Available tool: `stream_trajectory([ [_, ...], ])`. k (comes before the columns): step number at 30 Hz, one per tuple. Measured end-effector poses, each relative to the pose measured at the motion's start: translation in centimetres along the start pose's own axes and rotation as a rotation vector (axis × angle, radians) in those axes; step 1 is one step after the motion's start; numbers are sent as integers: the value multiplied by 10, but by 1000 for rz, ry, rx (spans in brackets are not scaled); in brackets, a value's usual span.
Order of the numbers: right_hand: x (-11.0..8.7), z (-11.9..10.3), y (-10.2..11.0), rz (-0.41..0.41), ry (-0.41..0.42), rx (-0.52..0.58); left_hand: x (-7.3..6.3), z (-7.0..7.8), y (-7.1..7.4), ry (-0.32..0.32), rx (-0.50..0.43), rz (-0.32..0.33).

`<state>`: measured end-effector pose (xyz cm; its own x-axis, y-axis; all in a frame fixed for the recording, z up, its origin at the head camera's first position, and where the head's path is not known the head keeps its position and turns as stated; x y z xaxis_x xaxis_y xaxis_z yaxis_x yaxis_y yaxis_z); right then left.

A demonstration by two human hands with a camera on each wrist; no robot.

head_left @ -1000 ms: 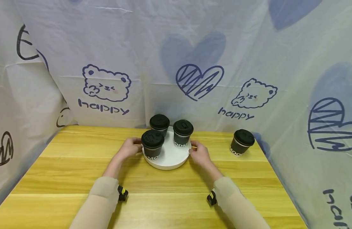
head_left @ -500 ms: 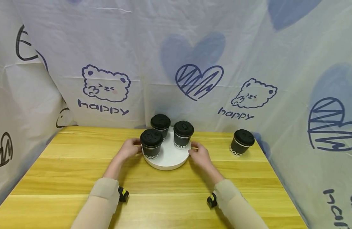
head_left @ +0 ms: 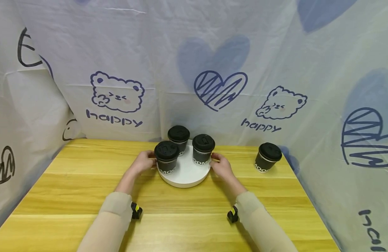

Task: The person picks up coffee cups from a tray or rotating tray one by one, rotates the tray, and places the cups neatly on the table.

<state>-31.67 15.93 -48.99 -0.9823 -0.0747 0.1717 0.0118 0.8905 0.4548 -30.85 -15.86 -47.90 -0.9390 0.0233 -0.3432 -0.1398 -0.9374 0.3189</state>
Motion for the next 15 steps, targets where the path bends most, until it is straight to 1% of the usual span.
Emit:
stream_trajectory([
  [7, -2, 1, -3, -19, -2, 16, -3, 2, 0, -12, 20, 16],
  [11, -1, 4, -4, -21, -8, 27, -1, 1, 0, -5, 23, 26],
  [15, -2, 5, -3, -14, -14, 35, -2, -1, 0, 5, 2, 8],
])
Point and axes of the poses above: each hand's wrist, its own x-axis towards the middle knuckle, its own y-axis out of the back of the hand, z = x × y, the point moved 2 cm from there along x, towards the middle knuckle, and after that the axes turned 13 degrees about y, right-handed, at the moved point
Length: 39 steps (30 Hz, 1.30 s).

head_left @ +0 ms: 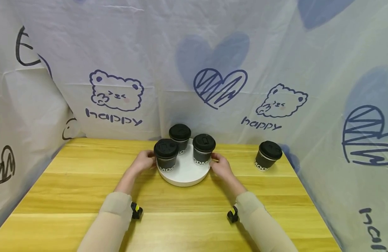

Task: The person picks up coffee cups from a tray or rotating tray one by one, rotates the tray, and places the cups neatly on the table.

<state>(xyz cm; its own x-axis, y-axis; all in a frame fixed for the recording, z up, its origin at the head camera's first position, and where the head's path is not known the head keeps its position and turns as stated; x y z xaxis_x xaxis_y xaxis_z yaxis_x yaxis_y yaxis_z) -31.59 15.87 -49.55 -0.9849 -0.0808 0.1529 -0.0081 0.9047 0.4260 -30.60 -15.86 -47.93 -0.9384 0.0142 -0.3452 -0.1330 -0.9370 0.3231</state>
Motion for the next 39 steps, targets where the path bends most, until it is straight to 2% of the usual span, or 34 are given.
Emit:
stream_trajectory([
  [4, -2, -2, 1, 4, -2, 3, -4, -2, 1, 4, -14, -24],
  [12, -3, -4, 1, 8, 9, -7, -12, -1, 4, -94, 102, -24],
  [17, -5, -6, 0, 2, 8, -19, -15, 2, 4, -70, 142, -28],
  [28, -7, -7, 4, 10, -28, 41, -15, 3, -1, -52, 203, 21],
  [32, -4, -5, 5, 15, -2, 60, -14, 2, -1, -46, 203, 27],
  [39, -2, 1, 5, -10, 41, 30, -13, 2, -2, -37, 181, 21],
])
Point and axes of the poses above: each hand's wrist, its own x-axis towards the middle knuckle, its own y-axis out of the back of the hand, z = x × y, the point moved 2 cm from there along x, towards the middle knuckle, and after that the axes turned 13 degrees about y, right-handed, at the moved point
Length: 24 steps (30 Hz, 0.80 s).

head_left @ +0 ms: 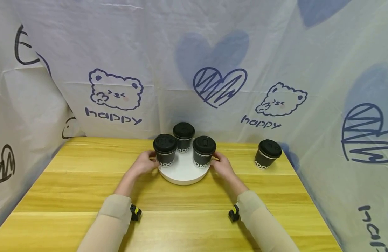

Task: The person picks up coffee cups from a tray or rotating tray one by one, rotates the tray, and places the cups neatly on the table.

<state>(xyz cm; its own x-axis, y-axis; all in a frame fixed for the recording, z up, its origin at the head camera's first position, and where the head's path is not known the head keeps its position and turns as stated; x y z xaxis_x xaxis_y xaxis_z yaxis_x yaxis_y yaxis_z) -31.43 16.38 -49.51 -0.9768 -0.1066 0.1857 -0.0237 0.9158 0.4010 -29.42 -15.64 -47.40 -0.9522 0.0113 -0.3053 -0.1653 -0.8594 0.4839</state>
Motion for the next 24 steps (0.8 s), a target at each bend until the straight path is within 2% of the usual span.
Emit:
stream_trajectory([
  [7, -4, -1, -1, -26, 0, 9, 3, 0, -2, 7, 21, 2],
  [17, -10, -3, -3, -19, 5, -15, 7, -1, -1, -15, 164, 25],
  [21, -16, -7, -3, -26, 8, -1, 6, 0, -2, -2, 211, 25],
  [24, -20, -11, -3, -35, 14, -29, 6, 0, -2, -1, 248, 33],
])
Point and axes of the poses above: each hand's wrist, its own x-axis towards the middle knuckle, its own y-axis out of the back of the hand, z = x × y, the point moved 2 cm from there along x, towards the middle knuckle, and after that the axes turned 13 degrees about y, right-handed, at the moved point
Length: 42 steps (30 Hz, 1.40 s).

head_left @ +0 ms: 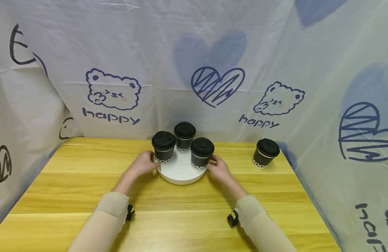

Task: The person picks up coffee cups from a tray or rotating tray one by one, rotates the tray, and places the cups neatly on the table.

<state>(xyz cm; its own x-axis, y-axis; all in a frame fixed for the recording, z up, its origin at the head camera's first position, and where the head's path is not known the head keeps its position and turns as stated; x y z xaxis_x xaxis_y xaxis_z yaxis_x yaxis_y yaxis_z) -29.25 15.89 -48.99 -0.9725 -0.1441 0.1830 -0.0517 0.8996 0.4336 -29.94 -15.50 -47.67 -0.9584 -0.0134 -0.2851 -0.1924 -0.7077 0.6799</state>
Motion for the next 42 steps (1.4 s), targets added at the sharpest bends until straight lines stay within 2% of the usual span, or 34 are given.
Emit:
stream_trajectory([
  [6, -1, 0, 1, -10, -22, 37, 2, -2, 1, -44, 75, 46],
  [11, -4, -3, 3, 13, 4, 82, 3, -3, 2, -84, 152, 88],
  [16, -6, -7, 7, 25, 58, 98, 2, -3, 1, -137, 291, 169],
  [20, -7, -6, 8, 23, 61, 98, 1, -2, 1, -166, 423, 214],
  [24, -7, -5, 8, 21, 48, 101, 1, 0, 1, -183, 510, 220],
  [28, -6, -7, 7, 15, 61, 101, 2, 0, 1, -203, 553, 209],
  [36, -5, -11, 4, 20, 102, 66, 6, -4, 2, -230, 585, 188],
  [42, -1, -12, 0, 43, 96, 63, 9, -4, 1, -240, 591, 191],
])
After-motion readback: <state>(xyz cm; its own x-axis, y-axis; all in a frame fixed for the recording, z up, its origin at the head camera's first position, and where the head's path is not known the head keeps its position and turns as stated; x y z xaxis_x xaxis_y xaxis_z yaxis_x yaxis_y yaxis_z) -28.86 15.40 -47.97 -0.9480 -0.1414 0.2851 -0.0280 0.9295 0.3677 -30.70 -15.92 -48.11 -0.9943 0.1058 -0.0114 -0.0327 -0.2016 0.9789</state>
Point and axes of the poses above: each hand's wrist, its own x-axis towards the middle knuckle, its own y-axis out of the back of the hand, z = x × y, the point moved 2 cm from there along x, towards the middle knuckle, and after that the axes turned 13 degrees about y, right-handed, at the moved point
